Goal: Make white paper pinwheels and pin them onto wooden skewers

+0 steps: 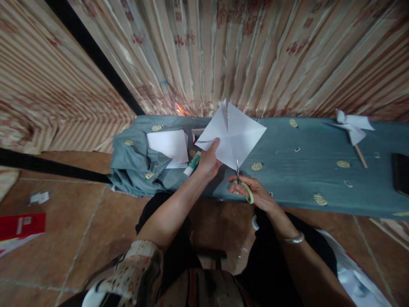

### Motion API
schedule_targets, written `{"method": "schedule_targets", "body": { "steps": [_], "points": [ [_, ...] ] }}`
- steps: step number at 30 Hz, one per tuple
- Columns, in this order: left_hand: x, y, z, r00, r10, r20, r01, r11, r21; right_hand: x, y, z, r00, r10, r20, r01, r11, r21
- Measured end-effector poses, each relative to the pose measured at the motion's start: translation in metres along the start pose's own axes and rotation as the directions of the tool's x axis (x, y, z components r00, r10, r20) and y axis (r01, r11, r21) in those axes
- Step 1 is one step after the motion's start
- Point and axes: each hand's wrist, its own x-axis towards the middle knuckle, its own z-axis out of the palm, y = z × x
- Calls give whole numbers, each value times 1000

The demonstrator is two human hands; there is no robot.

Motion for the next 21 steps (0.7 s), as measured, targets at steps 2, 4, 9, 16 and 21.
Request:
{"method": "schedule_targets", "body": {
  "steps": [2, 4, 9, 16, 21],
  "points": [
    [0, -1, -1, 1000, 9, 3, -9, 1000, -2, 0, 0, 0, 1000, -4, 9, 4, 1000, -10],
    [1, -2, -2, 1000, 17, 4, -17, 1000, 5, 1, 1, -1, 1000, 1, 19, -1, 1000, -11],
    [0, -2, -3, 1000, 25, 0, -25, 1000, 13, 2, 3, 0, 999, 27, 25, -27, 1000, -9],
    [-3, 0, -1, 1000, -4, -18, 4, 1000, 9, 1, 3, 1, 1000, 29, -1, -29, 999, -22],
    [-2, 0, -3, 1000, 7, -14, -7, 1000, 2, 1, 2, 2, 1000, 12, -8, -13, 999, -39]
  ]
}}
